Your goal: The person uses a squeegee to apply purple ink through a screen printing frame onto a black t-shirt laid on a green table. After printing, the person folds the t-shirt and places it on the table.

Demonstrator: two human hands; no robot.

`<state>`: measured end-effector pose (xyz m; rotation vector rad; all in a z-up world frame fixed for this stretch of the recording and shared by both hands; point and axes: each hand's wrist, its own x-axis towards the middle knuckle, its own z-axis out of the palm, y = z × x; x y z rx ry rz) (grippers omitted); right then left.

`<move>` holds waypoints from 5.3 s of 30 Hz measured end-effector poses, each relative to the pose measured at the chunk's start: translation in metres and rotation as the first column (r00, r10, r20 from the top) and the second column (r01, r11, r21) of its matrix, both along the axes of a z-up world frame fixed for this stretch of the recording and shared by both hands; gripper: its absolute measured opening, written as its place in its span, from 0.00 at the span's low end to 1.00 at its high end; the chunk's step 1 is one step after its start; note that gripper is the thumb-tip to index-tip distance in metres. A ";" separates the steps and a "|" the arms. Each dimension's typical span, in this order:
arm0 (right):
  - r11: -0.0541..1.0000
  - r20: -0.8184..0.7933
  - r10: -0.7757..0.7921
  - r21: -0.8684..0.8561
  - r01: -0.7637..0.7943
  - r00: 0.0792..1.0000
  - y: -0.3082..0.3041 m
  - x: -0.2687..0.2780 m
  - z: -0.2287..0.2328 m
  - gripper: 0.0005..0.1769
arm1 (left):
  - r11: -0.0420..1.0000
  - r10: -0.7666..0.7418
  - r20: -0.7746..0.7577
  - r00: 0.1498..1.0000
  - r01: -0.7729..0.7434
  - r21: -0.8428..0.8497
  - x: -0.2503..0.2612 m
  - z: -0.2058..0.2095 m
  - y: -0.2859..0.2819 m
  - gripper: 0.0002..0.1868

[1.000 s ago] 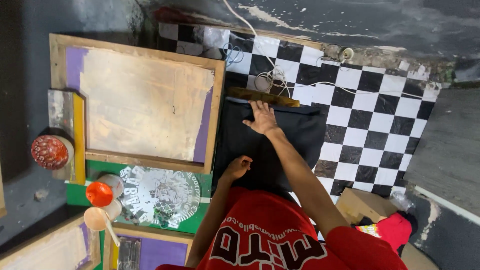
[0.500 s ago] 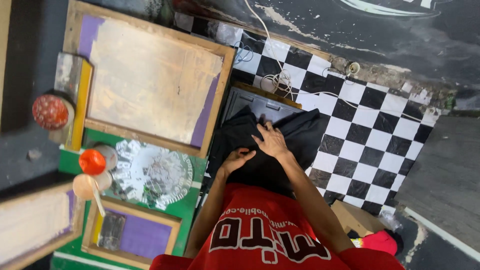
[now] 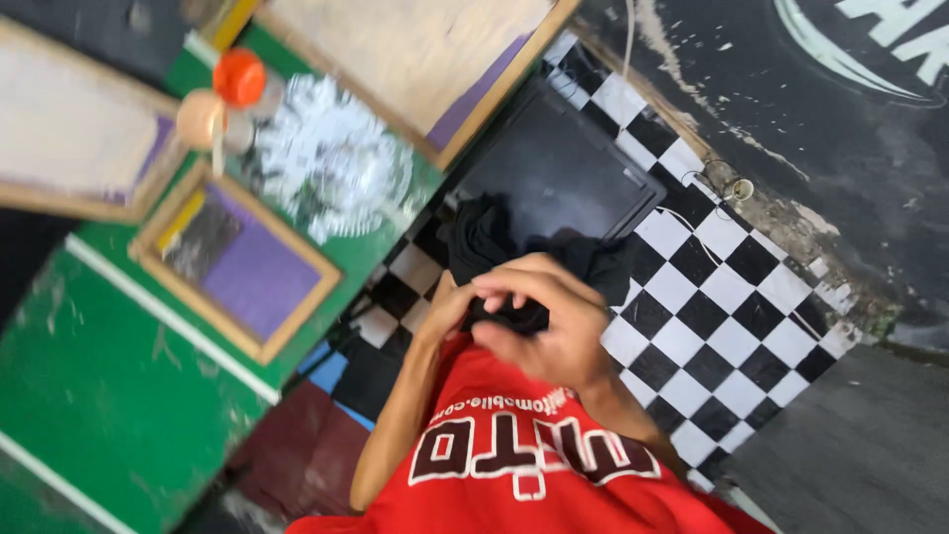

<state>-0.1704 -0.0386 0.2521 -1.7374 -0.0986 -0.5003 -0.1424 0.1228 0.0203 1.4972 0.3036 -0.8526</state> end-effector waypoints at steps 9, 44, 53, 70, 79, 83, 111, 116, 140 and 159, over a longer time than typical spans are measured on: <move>-0.108 0.358 0.536 0.927 -0.358 0.764 0.166 -0.023 0.051 0.12 | 0.916 0.177 0.278 0.944 -0.055 -0.396 -0.085 0.103 0.135 0.20; 0.531 0.097 0.847 -0.091 -0.843 0.523 0.612 -0.065 0.165 0.13 | 0.673 0.725 0.342 0.598 -0.722 -0.163 -0.306 0.056 0.653 0.55; 0.492 0.332 0.753 0.289 -0.821 0.569 0.751 -0.039 -0.014 0.07 | -0.162 0.962 0.114 -0.248 -0.855 -0.493 -0.213 0.135 0.798 0.37; 0.624 -0.442 0.781 0.520 -0.584 0.442 0.962 -0.149 -0.112 0.17 | -0.379 0.925 -0.212 -0.315 -0.746 -0.547 -0.340 -0.064 1.078 0.19; 0.643 -0.826 0.524 0.225 -0.732 0.207 0.940 -0.154 -0.151 0.11 | 0.390 0.864 -0.368 0.343 -0.919 0.059 -0.346 -0.108 1.037 0.27; 0.559 -0.855 0.431 0.002 -0.829 0.289 0.957 -0.159 -0.218 0.17 | 0.317 0.947 -0.037 0.318 -0.915 0.249 -0.334 -0.121 1.052 0.14; 0.616 -0.930 0.367 0.232 -0.753 0.014 1.160 -0.153 -0.308 0.44 | -0.176 0.919 0.313 -0.240 -0.960 -0.219 -0.343 0.005 1.090 0.09; 0.610 -0.787 0.520 0.615 -0.500 -0.334 1.193 -0.153 -0.193 0.67 | 0.257 0.960 0.097 0.262 -0.691 -0.676 -0.368 0.034 1.068 0.07; -0.008 -0.988 -0.146 0.048 -0.999 -0.047 0.976 -0.150 -0.032 0.43 | 0.344 0.169 0.851 0.498 -0.839 0.422 -0.375 -0.191 1.018 0.22; 0.658 -0.247 0.713 -0.090 -0.748 0.656 0.780 -0.112 -0.062 0.11 | 0.586 0.656 0.561 0.505 -0.809 0.043 -0.226 -0.087 0.840 0.21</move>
